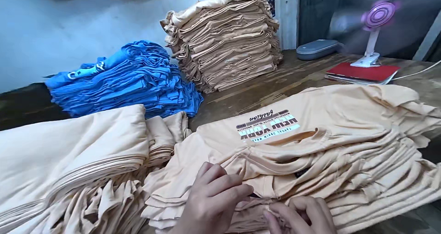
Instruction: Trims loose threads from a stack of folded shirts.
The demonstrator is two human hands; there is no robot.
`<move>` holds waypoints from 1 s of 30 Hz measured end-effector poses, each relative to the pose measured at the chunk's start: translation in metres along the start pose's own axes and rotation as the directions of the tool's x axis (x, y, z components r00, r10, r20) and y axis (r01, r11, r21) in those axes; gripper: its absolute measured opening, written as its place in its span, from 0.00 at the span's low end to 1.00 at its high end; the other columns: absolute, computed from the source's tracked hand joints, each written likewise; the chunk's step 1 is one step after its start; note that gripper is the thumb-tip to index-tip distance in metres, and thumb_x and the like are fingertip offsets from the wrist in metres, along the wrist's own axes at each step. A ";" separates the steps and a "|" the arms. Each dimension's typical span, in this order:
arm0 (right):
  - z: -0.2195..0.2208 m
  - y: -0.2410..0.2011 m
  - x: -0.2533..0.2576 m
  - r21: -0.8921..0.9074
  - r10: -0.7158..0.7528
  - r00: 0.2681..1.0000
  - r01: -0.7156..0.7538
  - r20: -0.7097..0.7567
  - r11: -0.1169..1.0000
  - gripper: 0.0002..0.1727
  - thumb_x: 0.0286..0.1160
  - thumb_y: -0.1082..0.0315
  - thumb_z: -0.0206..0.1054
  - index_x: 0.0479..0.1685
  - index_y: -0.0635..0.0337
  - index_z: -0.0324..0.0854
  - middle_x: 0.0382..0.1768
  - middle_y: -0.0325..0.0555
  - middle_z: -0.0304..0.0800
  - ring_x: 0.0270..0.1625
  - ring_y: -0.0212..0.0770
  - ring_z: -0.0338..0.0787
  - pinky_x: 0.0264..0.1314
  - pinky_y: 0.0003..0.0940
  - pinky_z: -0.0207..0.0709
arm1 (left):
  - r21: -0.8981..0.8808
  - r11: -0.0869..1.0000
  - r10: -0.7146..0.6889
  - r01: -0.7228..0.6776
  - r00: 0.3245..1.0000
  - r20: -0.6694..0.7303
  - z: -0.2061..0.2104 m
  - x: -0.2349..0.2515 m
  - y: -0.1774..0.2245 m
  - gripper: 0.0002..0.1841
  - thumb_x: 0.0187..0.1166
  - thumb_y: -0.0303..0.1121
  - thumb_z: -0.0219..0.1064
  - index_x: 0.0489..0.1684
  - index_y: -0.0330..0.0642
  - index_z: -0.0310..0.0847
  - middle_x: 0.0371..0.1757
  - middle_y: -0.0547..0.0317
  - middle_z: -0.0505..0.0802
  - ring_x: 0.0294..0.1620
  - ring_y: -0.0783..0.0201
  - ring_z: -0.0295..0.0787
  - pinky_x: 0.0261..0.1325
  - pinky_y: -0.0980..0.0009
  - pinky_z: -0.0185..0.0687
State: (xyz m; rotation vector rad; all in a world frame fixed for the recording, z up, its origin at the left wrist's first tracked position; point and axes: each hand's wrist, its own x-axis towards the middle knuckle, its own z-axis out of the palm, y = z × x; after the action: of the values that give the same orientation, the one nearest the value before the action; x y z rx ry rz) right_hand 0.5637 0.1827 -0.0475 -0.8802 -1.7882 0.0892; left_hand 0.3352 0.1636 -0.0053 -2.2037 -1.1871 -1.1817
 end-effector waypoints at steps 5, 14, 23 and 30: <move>0.003 -0.004 -0.001 0.155 0.037 0.999 -0.031 -0.037 0.987 0.06 0.71 0.56 0.78 0.32 0.45 0.94 0.32 0.36 0.82 0.43 0.29 0.80 0.48 0.22 0.72 | 0.058 0.992 0.115 -0.116 0.993 0.008 0.006 0.003 0.007 0.09 0.83 0.38 0.66 0.54 0.66 0.89 0.47 0.73 0.92 0.48 0.69 0.82 0.61 0.63 0.68; -0.028 0.007 0.024 0.092 0.019 1.000 -0.021 0.020 0.995 0.20 0.81 0.41 0.58 0.38 0.41 0.90 0.45 0.38 0.85 0.57 0.37 0.80 0.66 0.41 0.69 | -0.078 0.985 -0.146 0.152 0.987 0.074 -0.009 0.016 0.002 0.19 0.78 0.52 0.73 0.64 0.61 0.87 0.49 0.70 0.91 0.49 0.72 0.84 0.55 0.69 0.81; 0.008 -0.010 0.029 0.115 -0.206 0.978 0.206 -0.009 0.972 0.04 0.69 0.69 0.76 0.29 0.56 0.91 0.45 0.44 0.90 0.54 0.37 0.86 0.65 0.26 0.79 | -0.187 0.574 -0.577 0.797 0.556 0.599 0.002 0.053 0.024 0.13 0.73 0.48 0.73 0.27 0.50 0.90 0.20 0.72 0.87 0.18 0.77 0.80 0.22 0.74 0.76; -0.004 0.003 0.037 0.602 0.361 0.923 -0.363 0.130 0.711 0.02 0.68 0.79 0.75 0.32 0.69 0.89 0.48 0.52 0.84 0.34 0.33 0.94 0.35 0.28 0.96 | -0.360 0.577 -0.590 0.733 0.679 0.437 0.009 0.042 0.030 0.10 0.68 0.31 0.77 0.45 0.49 0.89 0.36 0.70 0.95 0.34 0.75 0.90 0.35 0.76 0.87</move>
State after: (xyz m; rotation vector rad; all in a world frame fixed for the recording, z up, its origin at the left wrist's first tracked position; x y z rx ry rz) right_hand 0.5631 0.2056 -0.0176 -0.7224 -1.4119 0.8914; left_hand 0.3761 0.1734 0.0251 -2.4031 -2.1973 -1.6803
